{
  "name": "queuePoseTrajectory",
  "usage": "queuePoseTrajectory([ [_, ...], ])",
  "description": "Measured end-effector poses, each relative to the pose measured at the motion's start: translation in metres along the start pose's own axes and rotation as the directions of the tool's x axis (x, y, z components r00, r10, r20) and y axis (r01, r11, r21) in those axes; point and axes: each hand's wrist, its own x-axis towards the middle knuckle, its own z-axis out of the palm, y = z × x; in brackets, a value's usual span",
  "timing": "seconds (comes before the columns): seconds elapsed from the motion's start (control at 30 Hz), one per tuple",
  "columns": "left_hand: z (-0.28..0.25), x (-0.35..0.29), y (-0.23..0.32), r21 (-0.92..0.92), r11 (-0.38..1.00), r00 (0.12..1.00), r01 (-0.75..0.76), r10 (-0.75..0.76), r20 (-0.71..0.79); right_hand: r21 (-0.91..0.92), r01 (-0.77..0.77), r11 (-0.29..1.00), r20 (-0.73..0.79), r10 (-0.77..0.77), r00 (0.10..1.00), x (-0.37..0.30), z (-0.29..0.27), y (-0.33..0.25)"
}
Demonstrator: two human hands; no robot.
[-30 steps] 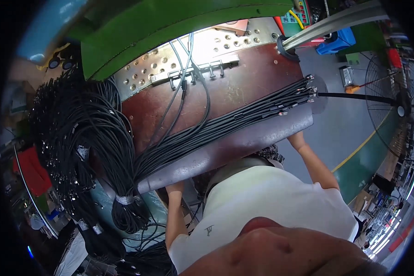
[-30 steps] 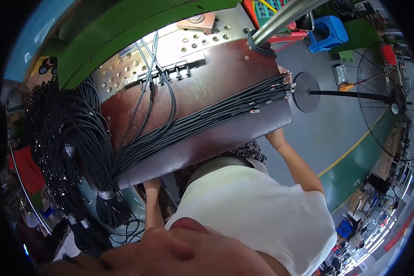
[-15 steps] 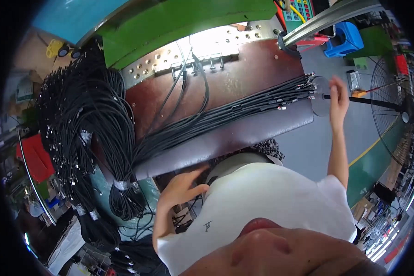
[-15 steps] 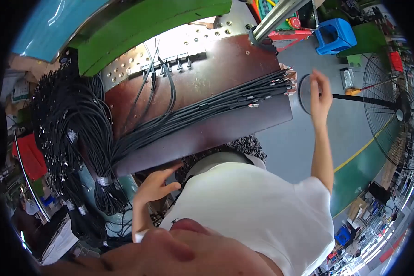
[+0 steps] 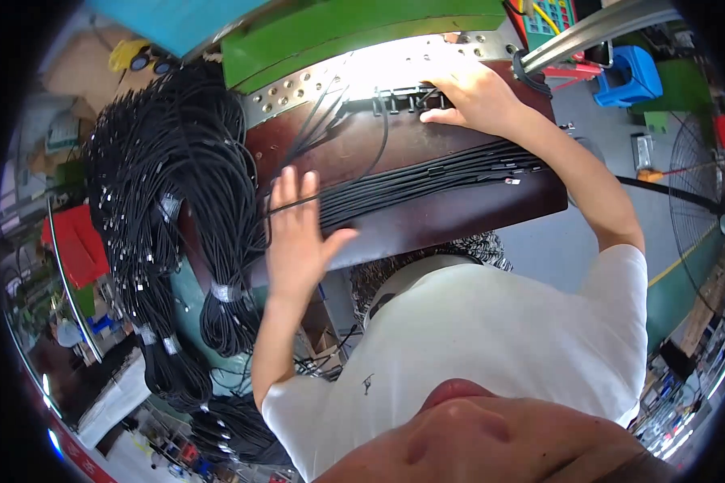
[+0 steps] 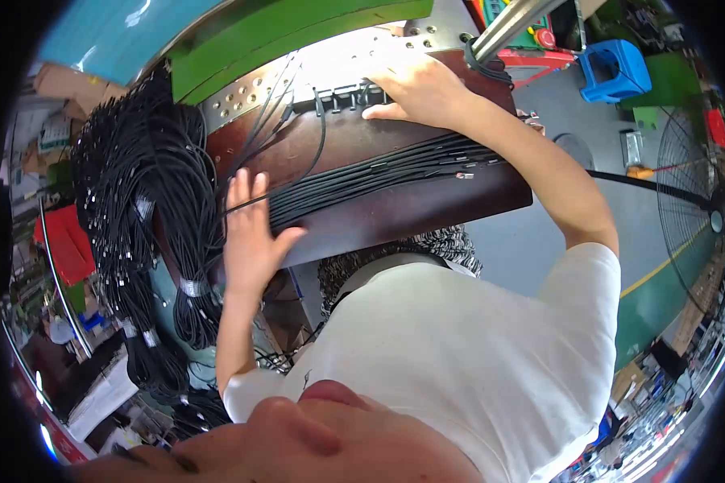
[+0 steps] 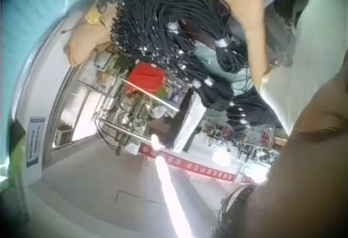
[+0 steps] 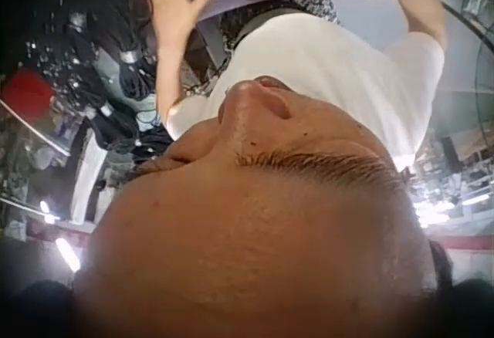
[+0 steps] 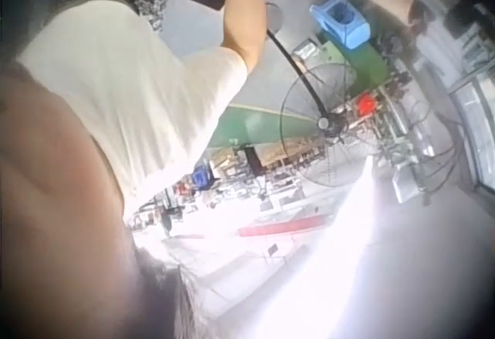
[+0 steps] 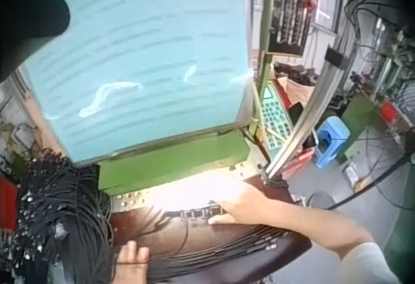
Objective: The recorder is assembling and testing cable harnesses using an industrial jig and wire cutters.
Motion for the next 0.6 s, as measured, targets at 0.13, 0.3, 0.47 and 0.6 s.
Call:
queuePoseTrajectory([
  [0.13,-0.022,0.012,-0.056,0.097,0.965,0.970,-0.243,0.244,0.005,0.295,-0.391,0.872,0.141,0.365,0.920,-0.002,-0.019,0.016],
  [0.3,-0.011,0.038,-0.071,0.109,0.956,0.941,-0.271,0.287,-0.181,-0.018,-0.116,0.993,-0.072,0.114,0.991,-0.008,-0.026,0.024],
  [0.47,-0.014,0.014,-0.060,-0.195,0.978,0.971,-0.077,0.028,-0.239,0.055,-0.412,0.910,-0.264,0.411,0.873,-0.102,-0.100,0.004],
  [0.6,-0.041,0.030,-0.014,-0.588,0.796,0.982,0.144,-0.039,0.187,-0.175,-0.728,0.662,-0.284,0.674,0.682,-0.187,-0.099,-0.002],
])
